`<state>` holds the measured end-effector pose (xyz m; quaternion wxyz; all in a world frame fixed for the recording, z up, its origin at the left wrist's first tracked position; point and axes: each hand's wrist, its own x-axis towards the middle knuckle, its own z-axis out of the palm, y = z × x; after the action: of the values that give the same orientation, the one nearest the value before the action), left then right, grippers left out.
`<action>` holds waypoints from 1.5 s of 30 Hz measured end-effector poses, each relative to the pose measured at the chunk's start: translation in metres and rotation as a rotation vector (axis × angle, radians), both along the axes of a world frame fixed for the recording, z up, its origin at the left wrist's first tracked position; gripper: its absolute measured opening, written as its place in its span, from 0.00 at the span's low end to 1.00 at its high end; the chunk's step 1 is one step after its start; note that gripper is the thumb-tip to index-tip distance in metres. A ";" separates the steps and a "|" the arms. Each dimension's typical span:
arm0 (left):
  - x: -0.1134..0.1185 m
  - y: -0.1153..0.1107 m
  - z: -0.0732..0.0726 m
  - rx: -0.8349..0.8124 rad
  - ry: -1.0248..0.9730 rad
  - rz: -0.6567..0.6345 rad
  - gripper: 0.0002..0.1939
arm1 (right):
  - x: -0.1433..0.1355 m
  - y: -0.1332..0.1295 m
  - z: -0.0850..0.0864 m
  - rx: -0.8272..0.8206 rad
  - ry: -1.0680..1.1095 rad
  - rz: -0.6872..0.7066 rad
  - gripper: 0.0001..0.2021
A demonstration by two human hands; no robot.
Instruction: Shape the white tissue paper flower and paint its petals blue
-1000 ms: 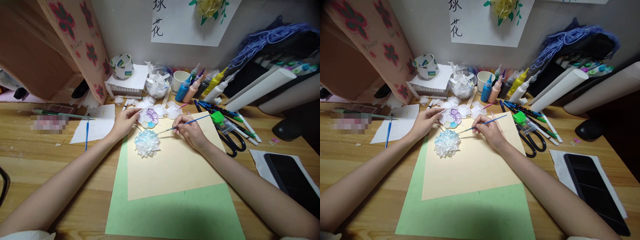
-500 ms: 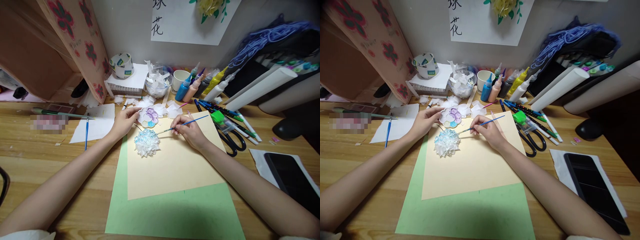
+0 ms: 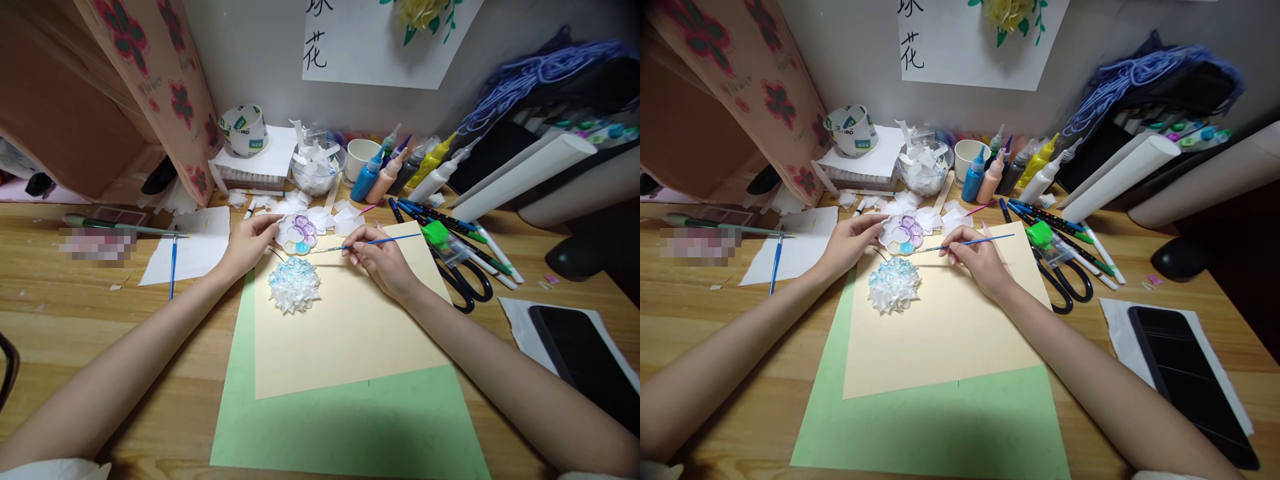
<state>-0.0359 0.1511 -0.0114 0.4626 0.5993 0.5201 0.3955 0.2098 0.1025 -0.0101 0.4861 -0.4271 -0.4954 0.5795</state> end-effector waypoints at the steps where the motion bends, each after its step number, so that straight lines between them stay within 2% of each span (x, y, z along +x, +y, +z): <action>1: 0.000 0.000 -0.001 0.002 0.000 -0.003 0.19 | -0.001 0.000 0.001 -0.001 -0.001 -0.009 0.03; 7: -0.001 0.000 -0.004 0.005 -0.013 -0.010 0.18 | -0.008 -0.005 0.011 0.039 -0.204 -0.007 0.07; 10: -0.001 0.001 -0.004 0.010 -0.007 -0.005 0.18 | -0.011 -0.007 0.016 0.048 -0.237 0.001 0.09; 15: -0.001 0.000 -0.004 0.017 -0.006 -0.009 0.18 | -0.010 -0.006 0.012 0.039 -0.210 -0.002 0.07; 19: 0.000 0.000 -0.002 0.016 0.003 -0.011 0.18 | -0.004 -0.004 0.003 0.038 -0.072 -0.011 0.03; 24: 0.001 -0.001 0.000 0.002 -0.022 0.005 0.18 | 0.002 -0.005 0.001 0.033 0.068 0.080 0.02; 30: 0.001 -0.001 0.001 -0.003 -0.026 -0.005 0.18 | 0.002 -0.005 -0.003 0.065 0.039 0.193 0.03; 45: 0.000 0.002 -0.003 0.017 -0.008 -0.011 0.18 | 0.003 -0.004 -0.007 0.114 0.003 0.216 0.03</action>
<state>-0.0362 0.1527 -0.0141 0.4618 0.6045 0.5116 0.3995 0.2128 0.0983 -0.0168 0.4451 -0.3421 -0.5699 0.6000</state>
